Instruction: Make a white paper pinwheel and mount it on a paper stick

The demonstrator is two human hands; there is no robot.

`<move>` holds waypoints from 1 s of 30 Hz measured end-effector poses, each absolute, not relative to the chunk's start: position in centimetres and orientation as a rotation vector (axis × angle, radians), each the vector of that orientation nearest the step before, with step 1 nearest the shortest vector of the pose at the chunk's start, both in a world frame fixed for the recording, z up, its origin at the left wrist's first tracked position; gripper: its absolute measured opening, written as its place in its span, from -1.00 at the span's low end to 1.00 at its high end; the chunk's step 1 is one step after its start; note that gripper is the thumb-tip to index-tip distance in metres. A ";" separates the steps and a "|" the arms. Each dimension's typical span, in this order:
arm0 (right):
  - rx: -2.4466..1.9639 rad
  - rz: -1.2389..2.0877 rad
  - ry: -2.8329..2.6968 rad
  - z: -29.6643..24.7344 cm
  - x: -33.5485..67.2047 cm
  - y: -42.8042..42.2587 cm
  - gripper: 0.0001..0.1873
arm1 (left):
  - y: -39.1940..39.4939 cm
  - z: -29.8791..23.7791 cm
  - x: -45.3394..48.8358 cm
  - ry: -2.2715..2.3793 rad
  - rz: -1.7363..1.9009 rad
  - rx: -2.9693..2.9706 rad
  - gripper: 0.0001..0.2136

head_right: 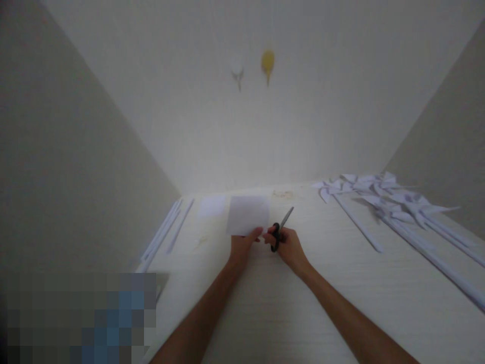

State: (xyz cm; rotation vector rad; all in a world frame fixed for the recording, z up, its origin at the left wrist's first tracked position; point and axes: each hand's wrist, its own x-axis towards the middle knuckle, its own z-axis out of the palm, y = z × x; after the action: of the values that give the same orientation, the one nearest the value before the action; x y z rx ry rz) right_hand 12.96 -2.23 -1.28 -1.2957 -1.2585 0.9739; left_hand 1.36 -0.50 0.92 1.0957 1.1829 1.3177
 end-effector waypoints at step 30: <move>-1.300 0.936 -1.289 -0.3 12.8 -2.6 -0.72 | -0.6 0.6 1.5 1.133 1.289 1.042 -0.84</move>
State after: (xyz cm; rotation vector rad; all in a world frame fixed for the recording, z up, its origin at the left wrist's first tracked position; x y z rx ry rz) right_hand 12.78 -2.63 -0.31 -1.3003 -1.2887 0.9355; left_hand 1.54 -0.60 0.55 1.0422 1.1332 1.2891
